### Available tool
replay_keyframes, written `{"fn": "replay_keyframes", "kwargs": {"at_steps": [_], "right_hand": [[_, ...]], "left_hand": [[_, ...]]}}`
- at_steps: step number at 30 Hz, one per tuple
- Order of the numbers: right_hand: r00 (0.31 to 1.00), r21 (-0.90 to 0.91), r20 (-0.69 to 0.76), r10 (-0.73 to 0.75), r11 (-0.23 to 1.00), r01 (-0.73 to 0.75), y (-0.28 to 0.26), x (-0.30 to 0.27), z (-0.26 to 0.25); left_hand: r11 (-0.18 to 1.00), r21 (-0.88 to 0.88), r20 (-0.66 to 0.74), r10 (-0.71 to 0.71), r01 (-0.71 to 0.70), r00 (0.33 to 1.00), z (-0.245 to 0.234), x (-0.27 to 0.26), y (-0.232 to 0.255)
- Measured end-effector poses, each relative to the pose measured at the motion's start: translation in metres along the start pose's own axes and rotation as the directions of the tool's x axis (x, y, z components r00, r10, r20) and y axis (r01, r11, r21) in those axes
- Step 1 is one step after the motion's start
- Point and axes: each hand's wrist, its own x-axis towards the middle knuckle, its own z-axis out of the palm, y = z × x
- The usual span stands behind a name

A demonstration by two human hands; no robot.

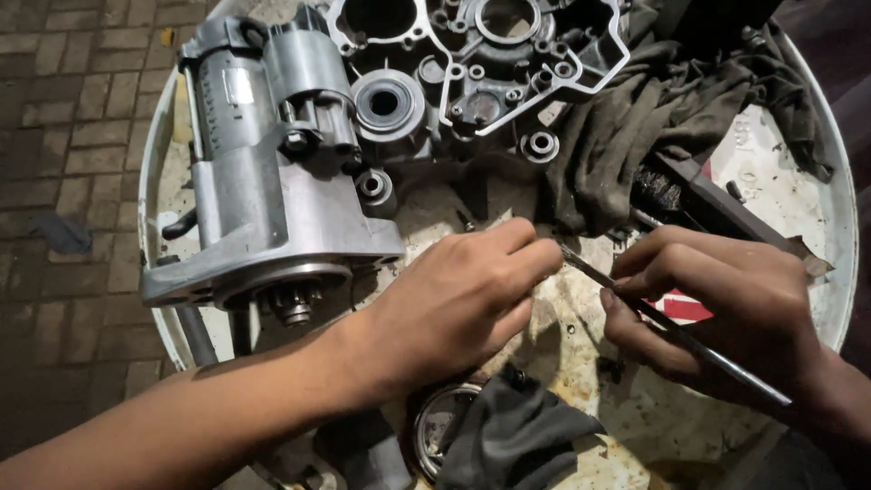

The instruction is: Using a small tool to manipulate and repair internal components of a mechanical assembly, likely a starter motor or engine casing.

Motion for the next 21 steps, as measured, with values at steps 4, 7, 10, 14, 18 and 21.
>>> {"fn": "replay_keyframes", "kwargs": {"at_steps": [4, 7, 10, 14, 18, 21], "right_hand": [[1.0, 0.018, 0.018, -0.011, 1.0, 0.01, -0.0052, 0.003, 0.0011], [0.999, 0.048, 0.035, -0.023, 0.999, 0.021, -0.0071, 0.0055, 0.0013], [0.997, 0.052, 0.066, -0.05, 0.998, 0.046, -0.0069, 0.0056, 0.0011], [0.997, 0.072, 0.083, -0.009, 0.997, 0.003, -0.0047, 0.003, 0.0021], [0.993, 0.086, 0.121, 0.01, 0.996, -0.021, -0.0014, 0.0004, 0.0027], [0.99, 0.078, 0.133, -0.052, 0.996, 0.042, -0.0057, 0.0076, 0.0037]], "left_hand": [[0.999, 0.022, 0.007, -0.025, 0.025, 1.0, 0.0031, -0.0008, 0.0015], [0.999, 0.026, -0.007, -0.032, 0.033, 0.999, 0.0036, 0.0006, 0.0014], [1.0, 0.029, -0.024, -0.008, 0.009, 1.0, 0.0058, 0.0005, 0.0008], [0.999, 0.001, -0.017, -0.054, 0.054, 0.998, 0.0055, -0.0008, 0.0023], [0.998, -0.018, -0.031, -0.053, 0.052, 0.998, 0.0027, 0.0002, 0.0028], [0.997, -0.055, -0.024, -0.057, 0.056, 0.998, 0.0031, -0.0001, 0.0048]]}}
